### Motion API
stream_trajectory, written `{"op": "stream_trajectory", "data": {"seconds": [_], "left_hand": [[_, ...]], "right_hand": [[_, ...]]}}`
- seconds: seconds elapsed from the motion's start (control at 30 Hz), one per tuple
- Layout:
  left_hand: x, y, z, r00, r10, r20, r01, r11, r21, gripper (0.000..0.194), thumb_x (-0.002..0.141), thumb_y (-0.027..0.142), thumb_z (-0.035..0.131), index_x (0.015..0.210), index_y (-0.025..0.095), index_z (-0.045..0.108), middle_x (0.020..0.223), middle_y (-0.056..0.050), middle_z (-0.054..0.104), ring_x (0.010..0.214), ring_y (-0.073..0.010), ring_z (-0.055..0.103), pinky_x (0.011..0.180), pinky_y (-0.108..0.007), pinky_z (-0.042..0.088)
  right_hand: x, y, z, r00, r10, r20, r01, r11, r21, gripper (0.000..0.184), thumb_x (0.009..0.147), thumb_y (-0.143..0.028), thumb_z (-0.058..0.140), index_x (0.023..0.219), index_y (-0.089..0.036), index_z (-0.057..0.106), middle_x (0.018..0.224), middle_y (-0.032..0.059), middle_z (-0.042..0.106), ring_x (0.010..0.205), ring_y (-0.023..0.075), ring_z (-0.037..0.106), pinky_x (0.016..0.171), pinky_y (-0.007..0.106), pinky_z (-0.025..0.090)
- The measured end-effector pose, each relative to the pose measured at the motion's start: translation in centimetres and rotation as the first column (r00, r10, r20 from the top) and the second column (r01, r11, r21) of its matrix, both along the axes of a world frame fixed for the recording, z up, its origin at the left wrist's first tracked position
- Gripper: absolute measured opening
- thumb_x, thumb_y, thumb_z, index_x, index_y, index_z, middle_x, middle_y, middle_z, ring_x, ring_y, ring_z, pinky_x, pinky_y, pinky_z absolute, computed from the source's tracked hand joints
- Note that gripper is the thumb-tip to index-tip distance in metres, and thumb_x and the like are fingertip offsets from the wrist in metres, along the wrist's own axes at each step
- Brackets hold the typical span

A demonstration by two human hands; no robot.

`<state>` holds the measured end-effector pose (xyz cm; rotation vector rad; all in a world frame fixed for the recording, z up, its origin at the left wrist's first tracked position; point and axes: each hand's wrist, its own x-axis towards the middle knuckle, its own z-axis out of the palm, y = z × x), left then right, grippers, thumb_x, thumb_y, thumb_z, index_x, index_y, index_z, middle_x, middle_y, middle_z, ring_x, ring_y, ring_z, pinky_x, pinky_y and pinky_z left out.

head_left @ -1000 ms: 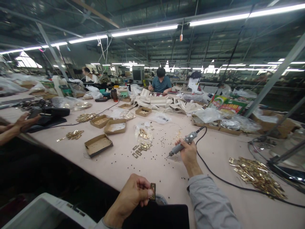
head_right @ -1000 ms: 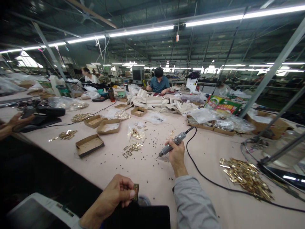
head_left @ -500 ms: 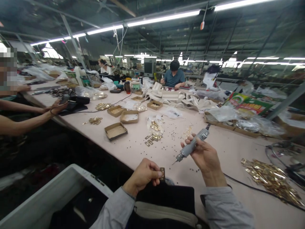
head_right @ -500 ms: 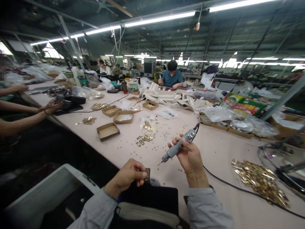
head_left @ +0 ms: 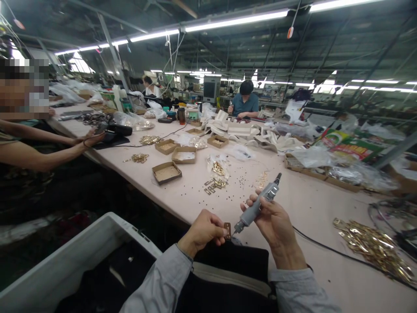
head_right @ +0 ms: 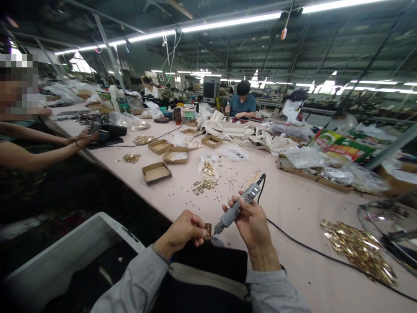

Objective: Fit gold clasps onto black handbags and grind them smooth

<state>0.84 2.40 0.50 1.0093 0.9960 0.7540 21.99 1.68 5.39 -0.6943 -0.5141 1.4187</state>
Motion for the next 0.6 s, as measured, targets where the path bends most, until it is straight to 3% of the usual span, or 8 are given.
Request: {"op": "stream_trajectory", "data": {"seconds": [0.2, 0.6], "left_hand": [[-0.02, -0.03, -0.04, 1.0, 0.013, -0.003, -0.013, 1.0, -0.01, 0.02, 0.051, 0.017, 0.083, 0.059, 0.011, 0.066, 0.047, -0.007, 0.065, 0.042, -0.016, 0.061, 0.039, -0.022, 0.048], [0.05, 0.15, 0.14, 1.0, 0.008, -0.019, -0.008, 1.0, 0.0, 0.015, 0.051, 0.014, 0.08, 0.059, 0.009, 0.068, 0.046, -0.007, 0.065, 0.041, -0.0163, 0.061, 0.039, -0.022, 0.046]], "right_hand": [[-0.27, 0.3, -0.82, 1.0, -0.015, -0.002, 0.015, 1.0, 0.008, 0.029, 0.079, -0.022, 0.082, 0.102, -0.02, 0.065, 0.092, 0.0026, 0.068, 0.084, 0.021, 0.067, 0.091, 0.059, 0.06], [-0.57, 0.03, -0.63, 0.998, -0.06, -0.001, 0.06, 0.998, 0.027, 0.032, 0.077, -0.023, 0.084, 0.104, -0.022, 0.066, 0.091, 0.0011, 0.068, 0.084, 0.0199, 0.066, 0.093, 0.059, 0.059]]}}
